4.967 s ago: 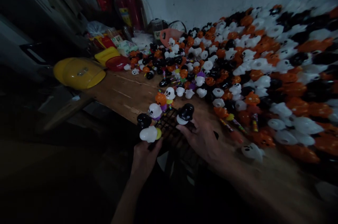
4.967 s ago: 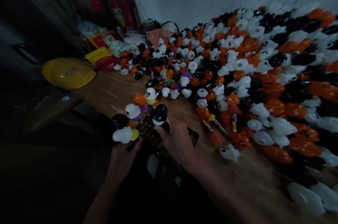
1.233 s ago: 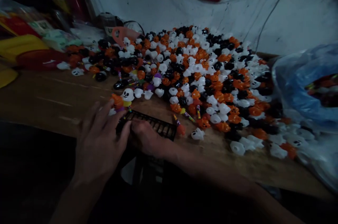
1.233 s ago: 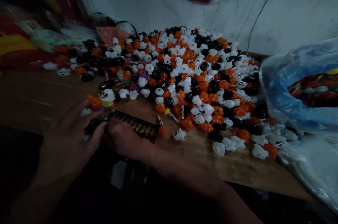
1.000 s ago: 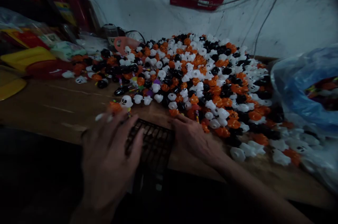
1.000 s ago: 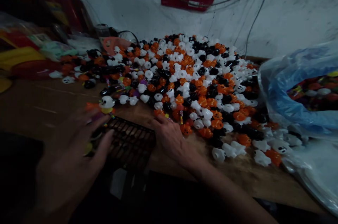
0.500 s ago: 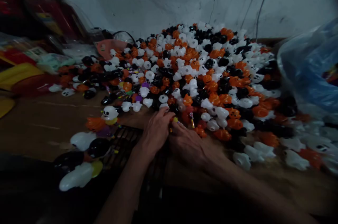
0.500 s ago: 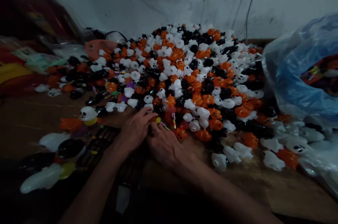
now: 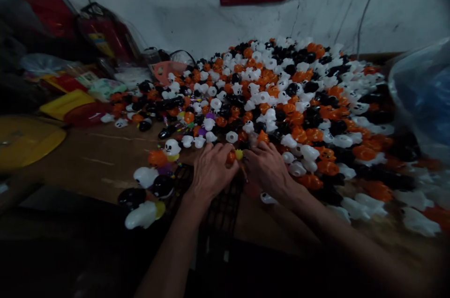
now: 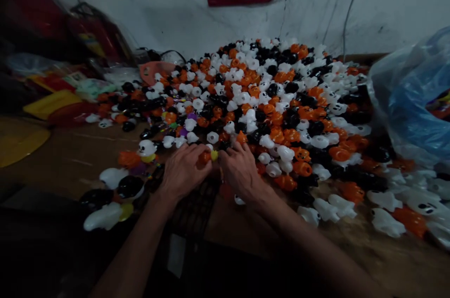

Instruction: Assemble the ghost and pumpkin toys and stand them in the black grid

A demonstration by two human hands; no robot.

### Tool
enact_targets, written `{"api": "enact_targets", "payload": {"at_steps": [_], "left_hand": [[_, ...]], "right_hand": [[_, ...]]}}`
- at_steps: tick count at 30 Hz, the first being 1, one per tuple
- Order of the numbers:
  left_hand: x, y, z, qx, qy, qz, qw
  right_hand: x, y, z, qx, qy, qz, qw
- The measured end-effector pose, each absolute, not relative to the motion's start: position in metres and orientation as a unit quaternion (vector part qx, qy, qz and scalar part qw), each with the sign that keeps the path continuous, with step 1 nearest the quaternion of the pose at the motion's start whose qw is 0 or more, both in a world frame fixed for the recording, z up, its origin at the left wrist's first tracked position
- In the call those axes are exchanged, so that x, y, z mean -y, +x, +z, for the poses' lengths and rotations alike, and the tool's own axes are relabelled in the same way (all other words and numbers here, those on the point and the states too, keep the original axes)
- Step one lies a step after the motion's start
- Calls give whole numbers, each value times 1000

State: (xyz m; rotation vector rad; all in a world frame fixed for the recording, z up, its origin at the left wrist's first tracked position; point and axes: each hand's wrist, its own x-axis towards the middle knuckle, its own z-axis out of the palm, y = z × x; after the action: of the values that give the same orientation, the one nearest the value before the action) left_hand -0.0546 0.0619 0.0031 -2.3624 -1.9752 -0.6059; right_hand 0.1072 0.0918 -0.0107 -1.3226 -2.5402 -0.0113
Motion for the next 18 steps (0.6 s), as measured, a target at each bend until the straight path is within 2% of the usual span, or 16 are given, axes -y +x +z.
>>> {"api": "enact_targets", "payload": {"at_steps": [2,5,11,15,18], "left_hand": [[-53,-58,10,618,-732,-280,-62],[-37,-63,16,582,-675,-399,-217],[-9,-74,11,539,-531,-485,-439],[-6,-77,6,527,-451,-539,-478],[-9,-73,5,562,-439,-554,-430]], "right_hand": [[-91,109,-7,883,-432,10,183],[-83,113,1,891,-373,111,235],[-50,108,13,857,-279,372,222],[-43,98,9,835,-284,412,227],[-42,89,2,812,-327,410,256]]}}
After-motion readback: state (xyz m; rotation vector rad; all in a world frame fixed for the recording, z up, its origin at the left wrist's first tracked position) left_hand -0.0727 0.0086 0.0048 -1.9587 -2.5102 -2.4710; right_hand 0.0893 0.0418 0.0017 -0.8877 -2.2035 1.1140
